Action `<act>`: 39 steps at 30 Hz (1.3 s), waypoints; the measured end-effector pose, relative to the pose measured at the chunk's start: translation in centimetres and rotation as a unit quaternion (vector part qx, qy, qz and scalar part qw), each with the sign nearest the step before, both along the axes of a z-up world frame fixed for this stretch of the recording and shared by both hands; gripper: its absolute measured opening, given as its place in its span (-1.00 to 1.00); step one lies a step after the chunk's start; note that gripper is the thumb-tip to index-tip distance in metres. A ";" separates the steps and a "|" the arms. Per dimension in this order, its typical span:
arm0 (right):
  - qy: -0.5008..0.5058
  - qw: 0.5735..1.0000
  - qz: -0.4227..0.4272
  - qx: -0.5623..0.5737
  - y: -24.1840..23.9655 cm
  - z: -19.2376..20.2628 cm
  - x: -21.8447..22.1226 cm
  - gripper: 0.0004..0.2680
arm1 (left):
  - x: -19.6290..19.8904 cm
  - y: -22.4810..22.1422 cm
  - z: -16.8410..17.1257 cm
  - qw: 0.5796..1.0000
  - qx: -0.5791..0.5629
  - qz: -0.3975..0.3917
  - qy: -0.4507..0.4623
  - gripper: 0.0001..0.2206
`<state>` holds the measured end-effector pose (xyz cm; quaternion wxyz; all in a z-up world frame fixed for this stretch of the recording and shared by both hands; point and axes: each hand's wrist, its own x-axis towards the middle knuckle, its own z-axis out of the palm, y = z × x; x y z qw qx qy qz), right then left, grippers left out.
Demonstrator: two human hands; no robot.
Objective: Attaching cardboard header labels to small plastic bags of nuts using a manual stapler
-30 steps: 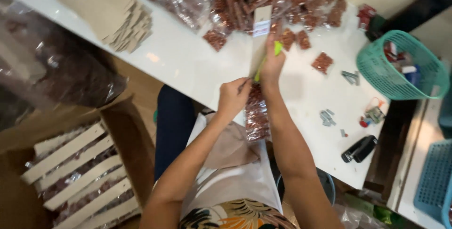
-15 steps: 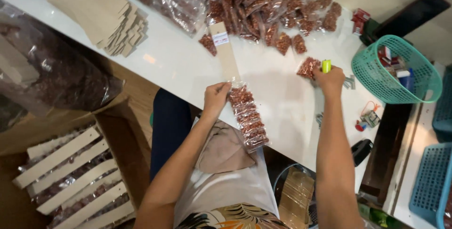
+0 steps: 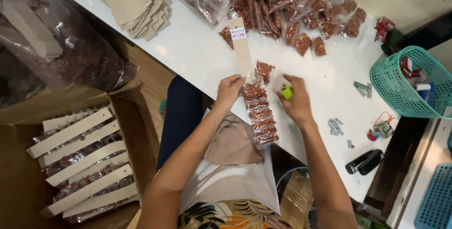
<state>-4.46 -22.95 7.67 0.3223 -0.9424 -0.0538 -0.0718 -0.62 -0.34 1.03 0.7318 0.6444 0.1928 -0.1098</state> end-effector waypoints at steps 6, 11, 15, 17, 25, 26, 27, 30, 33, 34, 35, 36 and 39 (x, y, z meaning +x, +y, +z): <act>-0.116 0.954 0.080 -0.265 1.1 -2.1 5.4 -0.52 | -0.6 1.6 0.9 0.999 -0.018 0.028 0.008 -0.72; -0.133 0.975 0.109 -0.140 -1.2 -1.2 6.8 -0.80 | 0.7 2.8 -0.8 1.000 0.016 0.012 -0.007 -0.76; 0.029 0.987 0.129 0.092 -0.6 6.4 4.0 -0.84 | 1.3 2.5 -2.0 0.999 0.051 -0.010 -0.016 -0.79; 0.092 0.976 0.114 0.164 1.5 9.4 3.7 -0.81 | 0.8 2.8 0.9 0.998 0.012 -0.020 -0.052 -0.75; 0.159 0.915 0.047 0.367 4.6 4.0 7.7 -0.70 | -1.1 2.3 6.8 0.983 -0.083 -0.076 -0.142 -0.62; 0.154 0.919 0.046 0.360 4.7 4.0 7.7 -0.69 | -1.5 2.6 8.2 0.985 -0.046 -0.080 -0.144 -0.65; 0.150 0.923 0.044 0.353 4.7 4.0 7.6 -0.68 | -1.9 2.8 9.6 0.986 -0.009 -0.084 -0.145 -0.68; 0.157 0.927 0.035 0.338 5.2 4.6 7.3 -0.67 | -0.8 1.9 6.0 0.985 0.077 -0.052 -0.144 -0.75; 0.138 0.935 -0.015 0.327 5.5 5.8 6.7 -0.71 | -0.7 1.3 4.4 0.981 0.082 -0.038 -0.170 -0.75; 0.139 0.935 -0.015 0.327 6.4 7.0 7.2 -0.71 | -0.9 1.2 5.6 0.982 0.082 -0.038 -0.169 -0.75; 0.087 0.887 -0.115 0.439 7.3 8.0 7.6 -0.81 | -1.2 1.1 6.8 0.978 0.085 -0.034 -0.189 -0.76; 0.032 0.815 -0.211 0.539 8.2 9.1 8.0 -0.67 | -1.4 1.0 8.0 0.973 0.089 -0.031 -0.209 -0.77; 0.004 0.805 -0.240 0.542 9.8 7.8 8.9 -0.70 | -2.9 0.6 10.1 0.963 0.114 -0.042 -0.242 -0.81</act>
